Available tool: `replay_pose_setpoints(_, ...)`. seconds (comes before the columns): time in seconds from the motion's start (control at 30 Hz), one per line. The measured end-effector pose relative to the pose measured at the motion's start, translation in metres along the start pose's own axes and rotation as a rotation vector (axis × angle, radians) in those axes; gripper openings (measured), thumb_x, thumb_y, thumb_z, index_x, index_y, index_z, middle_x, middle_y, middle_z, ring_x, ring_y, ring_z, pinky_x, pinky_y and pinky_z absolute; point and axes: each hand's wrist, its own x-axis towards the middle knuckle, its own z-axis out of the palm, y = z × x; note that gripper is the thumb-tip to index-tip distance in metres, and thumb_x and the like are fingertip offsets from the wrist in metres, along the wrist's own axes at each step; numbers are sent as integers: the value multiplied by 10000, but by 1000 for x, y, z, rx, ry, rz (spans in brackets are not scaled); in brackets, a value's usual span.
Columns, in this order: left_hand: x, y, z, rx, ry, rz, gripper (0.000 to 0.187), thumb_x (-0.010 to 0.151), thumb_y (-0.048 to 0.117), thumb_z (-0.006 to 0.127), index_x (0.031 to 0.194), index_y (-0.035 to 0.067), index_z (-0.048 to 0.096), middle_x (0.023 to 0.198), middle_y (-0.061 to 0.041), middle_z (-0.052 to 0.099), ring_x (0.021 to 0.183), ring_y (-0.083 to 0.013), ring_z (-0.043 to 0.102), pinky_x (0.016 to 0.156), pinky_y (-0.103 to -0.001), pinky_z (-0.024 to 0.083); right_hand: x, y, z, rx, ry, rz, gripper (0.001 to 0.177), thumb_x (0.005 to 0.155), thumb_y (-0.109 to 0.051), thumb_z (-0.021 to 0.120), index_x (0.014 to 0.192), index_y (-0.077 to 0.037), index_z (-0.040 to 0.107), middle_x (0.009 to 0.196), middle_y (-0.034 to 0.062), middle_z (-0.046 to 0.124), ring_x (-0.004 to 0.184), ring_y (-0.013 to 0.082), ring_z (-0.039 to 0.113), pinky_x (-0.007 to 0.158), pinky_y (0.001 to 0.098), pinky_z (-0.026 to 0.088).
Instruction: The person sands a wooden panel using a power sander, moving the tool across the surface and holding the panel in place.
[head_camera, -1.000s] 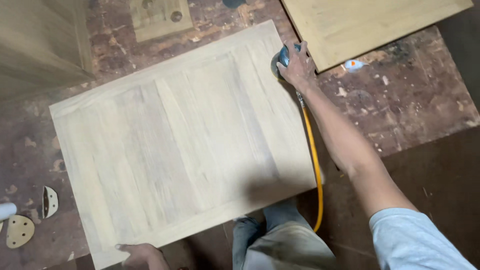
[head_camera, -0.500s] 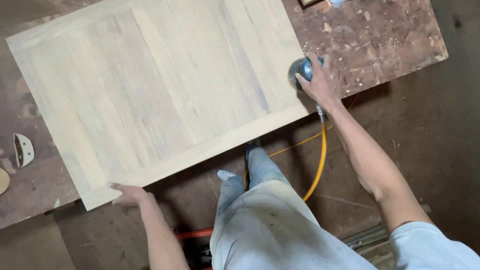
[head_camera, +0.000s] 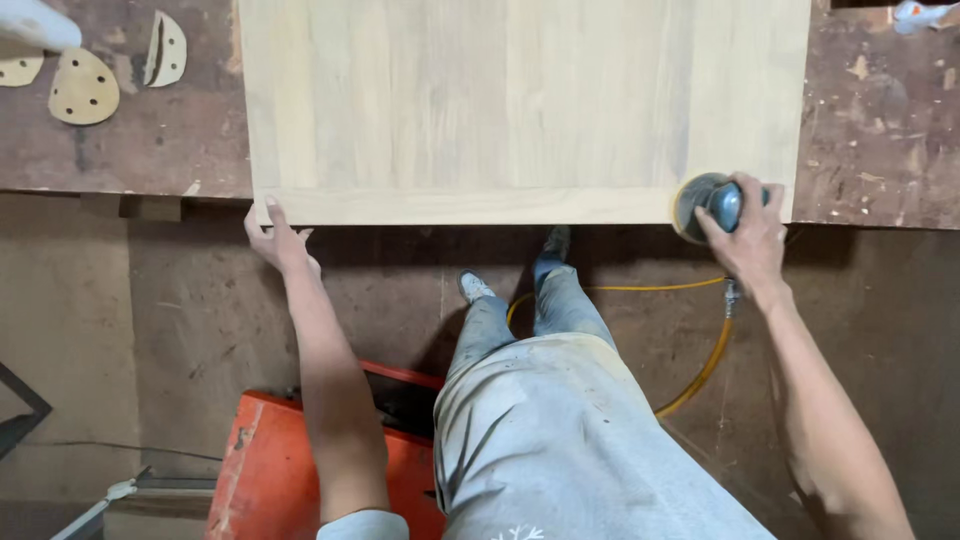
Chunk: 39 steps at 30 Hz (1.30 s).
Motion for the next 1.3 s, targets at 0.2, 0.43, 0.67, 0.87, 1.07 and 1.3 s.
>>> replay_pose_setpoints(0.2, 4, 1, -15, 7, -87, 19, 317, 1047, 430, 635, 1343, 316, 653, 1100, -123, 616, 754, -158, 578, 643, -333, 777, 4, -81, 54, -33, -150, -148, 580, 870, -294, 805, 1374, -246, 523, 1269, 114, 426, 1092, 580, 626, 973, 672, 522)
replay_pose_setpoints(0.43, 27, -24, -37, -2, -304, 25, 337, 1132, 370, 456, 1455, 334, 546, 1120, -166, 636, 897, -310, 765, 790, -466, 711, -7, -200, 115, 15, -305, -315, 561, 899, -325, 730, 1401, -341, 480, 1311, 149, 427, 989, 614, 649, 913, 650, 568)
replay_pose_setpoints(0.67, -15, -13, -71, 138, -447, 50, 414, 1194, 374, 364, 1604, 341, 315, 1364, -147, 653, 1059, -273, 737, 915, -460, 588, -16, -316, 220, 74, -388, -647, 629, 855, -212, 781, 1400, -314, 486, 1376, 202, 445, 957, 555, 704, 889, 618, 613)
replay_pose_setpoints(0.87, -53, -59, -115, -5, -400, -251, 628, 1131, 558, 263, 1616, 160, 274, 1489, -186, 553, 1264, -391, 585, 1096, -545, 410, -35, -416, 261, 135, -418, -836, 651, 889, -120, 724, 1445, -334, 460, 1393, 210, 483, 886, 468, 758, 851, 550, 657)
replay_pose_setpoints(1.07, -32, -72, -145, -209, -257, -441, 768, 1065, 624, 167, 1587, 74, 290, 1593, -203, 431, 1465, -463, 397, 1235, -593, 271, -55, -461, 296, 158, -414, -929, 734, 925, -6, 659, 1490, -379, 378, 1422, 192, 480, 832, 304, 797, 827, 445, 694)
replay_pose_setpoints(1.3, 22, -33, -110, -105, -243, -226, 626, 1089, 562, 520, 1518, 121, 404, 1503, -170, 541, 1361, -433, 551, 1151, -618, 435, -46, -387, 254, 196, -379, -834, 615, 861, -13, 663, 1387, -288, 501, 1385, 193, 469, 817, 476, 747, 788, 577, 662)
